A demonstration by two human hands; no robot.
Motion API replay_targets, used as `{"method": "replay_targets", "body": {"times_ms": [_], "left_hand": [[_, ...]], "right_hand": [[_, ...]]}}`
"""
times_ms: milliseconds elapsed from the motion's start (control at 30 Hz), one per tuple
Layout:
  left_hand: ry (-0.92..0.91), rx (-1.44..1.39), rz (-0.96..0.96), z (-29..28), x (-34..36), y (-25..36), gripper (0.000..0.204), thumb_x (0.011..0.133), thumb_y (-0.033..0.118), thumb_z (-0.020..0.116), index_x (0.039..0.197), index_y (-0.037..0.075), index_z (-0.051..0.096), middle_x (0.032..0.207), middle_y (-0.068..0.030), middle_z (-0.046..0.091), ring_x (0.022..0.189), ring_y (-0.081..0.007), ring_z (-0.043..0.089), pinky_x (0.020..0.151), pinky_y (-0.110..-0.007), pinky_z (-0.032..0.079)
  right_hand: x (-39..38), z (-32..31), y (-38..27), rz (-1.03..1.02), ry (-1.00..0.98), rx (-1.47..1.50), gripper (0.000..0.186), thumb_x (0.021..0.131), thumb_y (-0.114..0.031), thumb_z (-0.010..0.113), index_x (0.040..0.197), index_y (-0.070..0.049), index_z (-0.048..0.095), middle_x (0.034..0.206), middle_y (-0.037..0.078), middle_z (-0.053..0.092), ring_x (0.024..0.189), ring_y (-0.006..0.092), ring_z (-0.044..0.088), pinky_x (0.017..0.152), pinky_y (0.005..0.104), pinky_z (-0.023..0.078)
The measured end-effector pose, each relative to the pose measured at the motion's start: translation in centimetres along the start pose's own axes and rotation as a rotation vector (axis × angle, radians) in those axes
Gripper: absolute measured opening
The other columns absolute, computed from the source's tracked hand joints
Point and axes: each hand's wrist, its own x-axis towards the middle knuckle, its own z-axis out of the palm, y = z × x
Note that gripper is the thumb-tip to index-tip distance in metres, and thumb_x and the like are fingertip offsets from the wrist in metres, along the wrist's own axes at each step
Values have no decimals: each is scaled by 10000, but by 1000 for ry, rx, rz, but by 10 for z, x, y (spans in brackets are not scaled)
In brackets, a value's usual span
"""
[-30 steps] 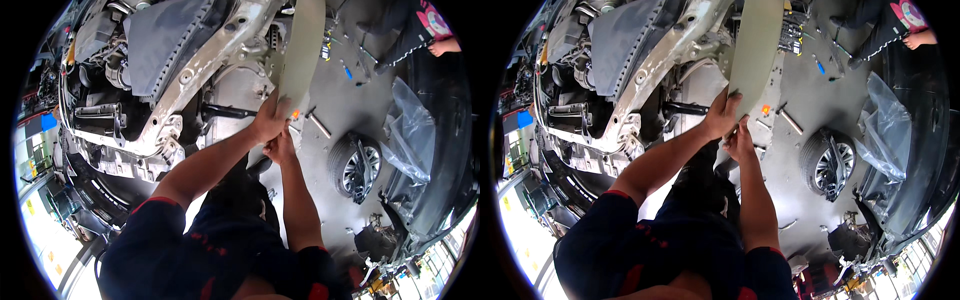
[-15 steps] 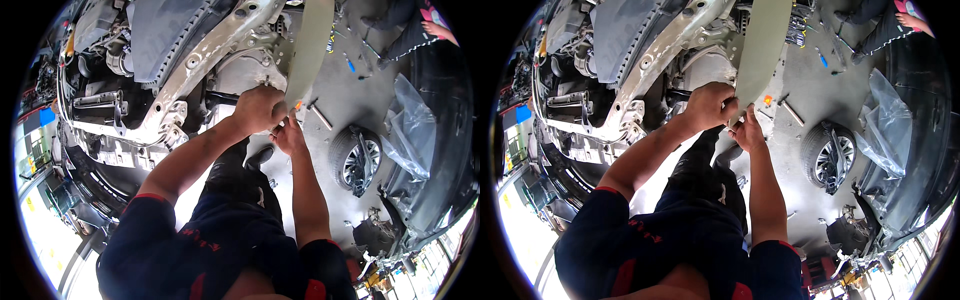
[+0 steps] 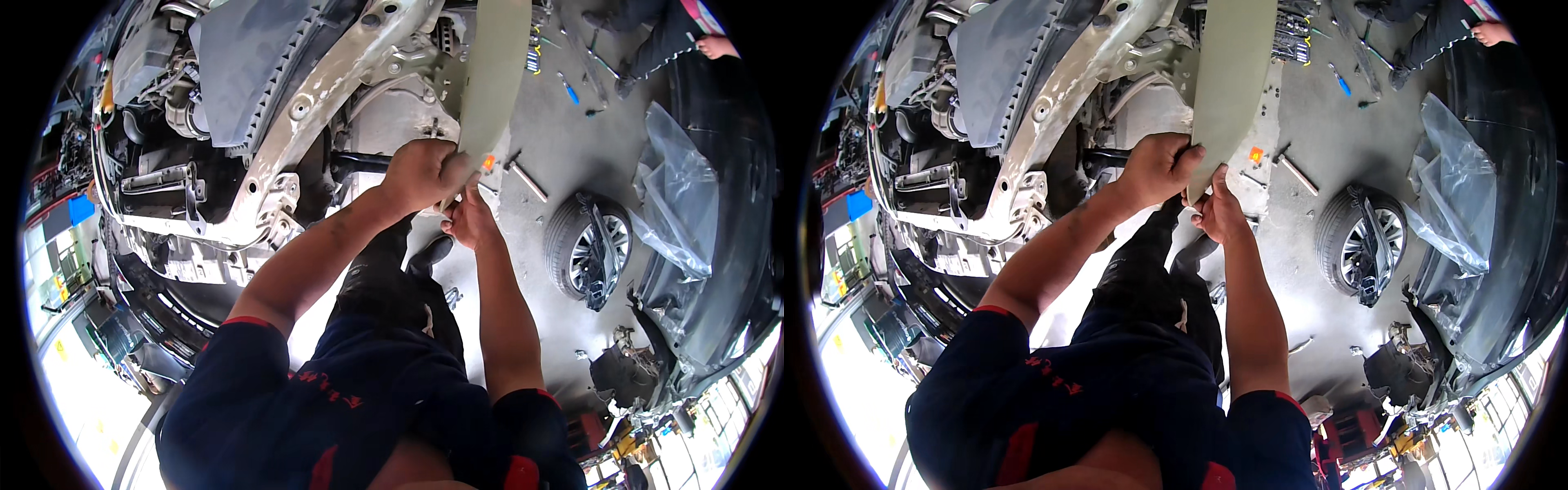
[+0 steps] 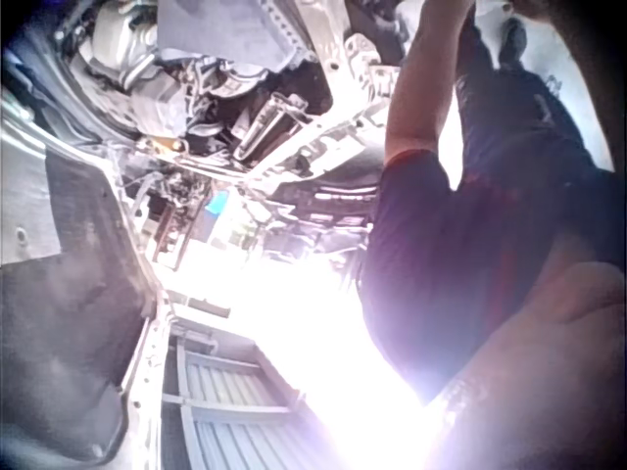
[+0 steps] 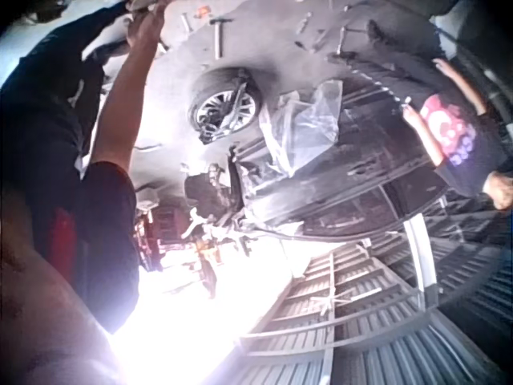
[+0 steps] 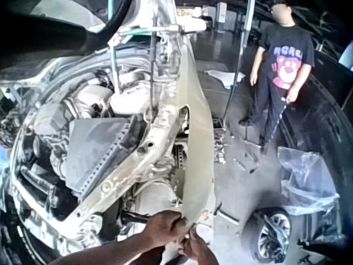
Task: The person removes a headlight assembly from a car using hand tools, sets the headlight down, and then pulls and bends the front fender panel by hand.
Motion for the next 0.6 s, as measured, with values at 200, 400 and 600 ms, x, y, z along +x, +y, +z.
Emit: {"method": "replay_targets", "body": {"times_ms": [200,400,600], "left_hand": [[272,-739,-256,66,-33,-87,376,1002,394,469,948,46,599,869,-51,576,817,-231,564,789,-393,454],[369,-1171,-967,123,1,-118,513,1023,522,372,1074,83,632,964,-90,619,868,-228,578,889,-368,468],[282,-1071,-1149,128,11,-137,709,1015,511,283,1452,8,526,1446,-203,566,1298,-325,566,1057,-394,434]], "right_hand": [[-18,4,-54,-343,612,-777,739,979,-515,612,1502,-18,452,1315,178,625,1222,310,604,1025,464,462],[-33,131,-184,-1540,405,-1551,820,904,-355,765,1544,-15,382,1491,342,424,1389,457,458,1096,491,447],[15,137,-154,-935,543,-1586,1372,752,-464,868,1573,73,-92,1582,461,40,1503,607,43,1234,587,193]]}}
